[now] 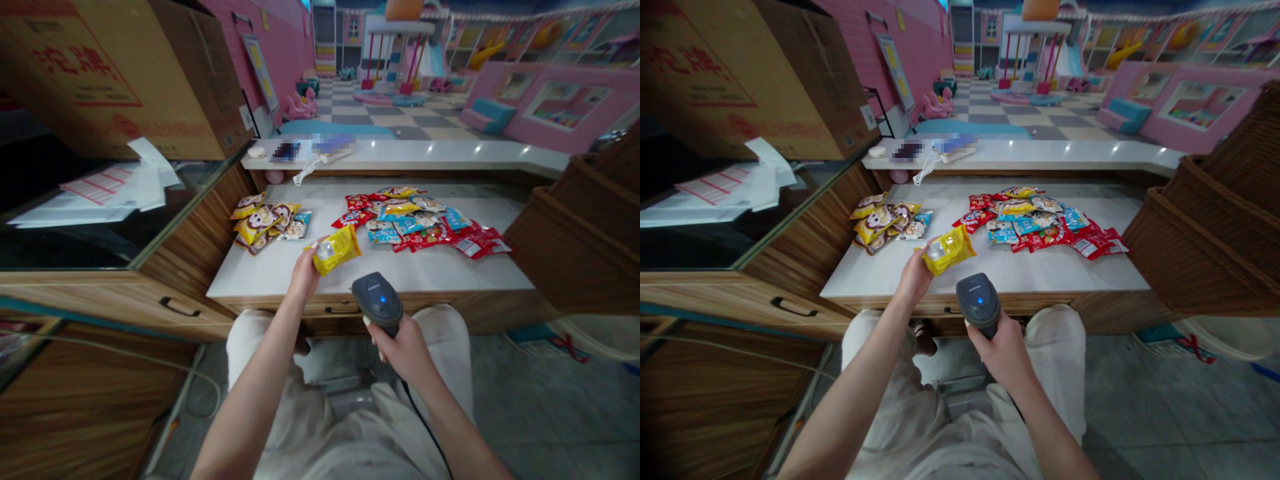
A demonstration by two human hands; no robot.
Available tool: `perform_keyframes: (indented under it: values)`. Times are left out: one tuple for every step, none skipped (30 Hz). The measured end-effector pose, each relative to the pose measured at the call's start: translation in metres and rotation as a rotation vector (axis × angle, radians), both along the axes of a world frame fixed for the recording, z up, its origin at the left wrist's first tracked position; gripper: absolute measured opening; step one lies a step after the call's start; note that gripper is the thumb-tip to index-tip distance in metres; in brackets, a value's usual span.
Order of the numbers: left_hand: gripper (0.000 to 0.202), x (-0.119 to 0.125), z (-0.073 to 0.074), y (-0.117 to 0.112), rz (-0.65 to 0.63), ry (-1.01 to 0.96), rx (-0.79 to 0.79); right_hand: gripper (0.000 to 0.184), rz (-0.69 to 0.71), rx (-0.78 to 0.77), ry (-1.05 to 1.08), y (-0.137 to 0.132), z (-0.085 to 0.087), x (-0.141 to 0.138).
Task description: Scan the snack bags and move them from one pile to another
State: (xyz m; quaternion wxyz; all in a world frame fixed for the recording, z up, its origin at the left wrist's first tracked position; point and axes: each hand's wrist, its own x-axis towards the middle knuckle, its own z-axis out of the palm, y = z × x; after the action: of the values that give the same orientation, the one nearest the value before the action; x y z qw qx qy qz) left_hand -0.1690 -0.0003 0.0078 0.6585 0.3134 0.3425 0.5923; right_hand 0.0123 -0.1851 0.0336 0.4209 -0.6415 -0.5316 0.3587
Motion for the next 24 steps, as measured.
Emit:
perform_keyframes:
  values:
    - [0.046, -0.009, 0.004, 0.001, 0.073, 0.026, 0.058, 0.028, -0.003, 0.001, -0.002, 0.000, 0.000, 0.001]
    - [0.050, -0.021, 0.007, 0.002, 0.173, 0.069, 0.108, 0.029, -0.003, 0.001, -0.003, -0.001, -0.001, 0.002]
    - [0.053, -0.034, 0.009, 0.003, 0.295, 0.139, 0.155, 0.030, -0.003, 0.003, -0.003, -0.001, -0.001, 0.003]
    - [0.054, -0.049, 0.011, 0.004, 0.428, 0.243, 0.207, 0.031, -0.001, 0.003, -0.003, -0.001, -0.002, 0.004]
    - [0.055, -0.064, 0.011, 0.005, 0.557, 0.377, 0.269, 0.032, 0.002, 0.003, -0.002, 0.000, -0.003, 0.004]
    - [0.056, -0.080, 0.010, 0.005, 0.664, 0.534, 0.336, 0.033, 0.002, 0.003, -0.002, 0.000, -0.005, 0.004]
    - [0.057, -0.095, 0.007, 0.006, 0.737, 0.704, 0.401, 0.033, 0.003, 0.003, -0.001, 0.001, -0.007, 0.003]
    - [0.060, -0.108, 0.004, 0.007, 0.769, 0.873, 0.451, 0.034, 0.005, 0.002, -0.002, 0.001, -0.008, 0.003]
    - [0.064, -0.119, 0.000, 0.009, 0.763, 1.029, 0.473, 0.034, 0.006, 0.002, -0.003, 0.002, -0.010, 0.002]
    - [0.069, -0.127, -0.004, 0.011, 0.726, 1.167, 0.464, 0.035, 0.010, 0.001, -0.004, 0.002, -0.012, 0.001]
    - [0.075, -0.134, -0.008, 0.014, 0.666, 1.286, 0.430, 0.034, 0.012, 0.000, -0.003, 0.002, -0.013, 0.001]
    - [0.079, -0.137, -0.013, 0.017, 0.600, 1.389, 0.382, 0.034, 0.014, -0.003, -0.001, 0.002, -0.014, 0.000]
    - [0.083, -0.139, -0.017, 0.020, 0.541, 1.475, 0.330, 0.034, 0.015, -0.007, 0.003, 0.002, -0.014, 0.000]
    - [0.086, -0.140, -0.021, 0.023, 0.490, 1.547, 0.286, 0.033, 0.014, -0.011, 0.006, 0.002, -0.014, 0.000]
    - [0.089, -0.140, -0.024, 0.027, 0.453, 1.604, 0.258, 0.033, 0.014, -0.015, 0.008, 0.003, -0.014, 0.001]
    - [0.090, -0.140, -0.026, 0.031, 0.433, 1.648, 0.244, 0.033, 0.015, -0.020, 0.008, 0.003, -0.014, 0.001]
    - [0.091, -0.140, -0.027, 0.036, 0.427, 1.677, 0.238, 0.033, 0.017, -0.023, 0.006, 0.003, -0.013, 0.003]
    - [0.091, -0.141, -0.028, 0.041, 0.429, 1.694, 0.236, 0.033, 0.020, -0.025, 0.003, 0.003, -0.013, 0.004]
    - [0.090, -0.142, -0.028, 0.047, 0.432, 1.703, 0.237, 0.033, 0.019, -0.025, 0.001, 0.004, -0.013, 0.005]
    - [0.089, -0.143, -0.027, 0.053, 0.434, 1.705, 0.239, 0.034, 0.018, -0.024, -0.001, 0.004, -0.013, 0.006]
    - [0.087, -0.145, -0.027, 0.060, 0.432, 1.702, 0.243, 0.034, 0.016, -0.025, -0.002, 0.005, -0.013, 0.008]
    - [0.087, -0.148, -0.025, 0.066, 0.426, 1.695, 0.246, 0.034, 0.014, -0.028, -0.003, 0.005, -0.013, 0.009]
    - [0.087, -0.150, -0.024, 0.071, 0.417, 1.686, 0.247, 0.034, 0.011, -0.033, -0.004, 0.006, -0.013, 0.010]
    - [0.089, -0.152, -0.022, 0.076, 0.411, 1.675, 0.243, 0.033, 0.010, -0.037, -0.004, 0.006, -0.014, 0.011]
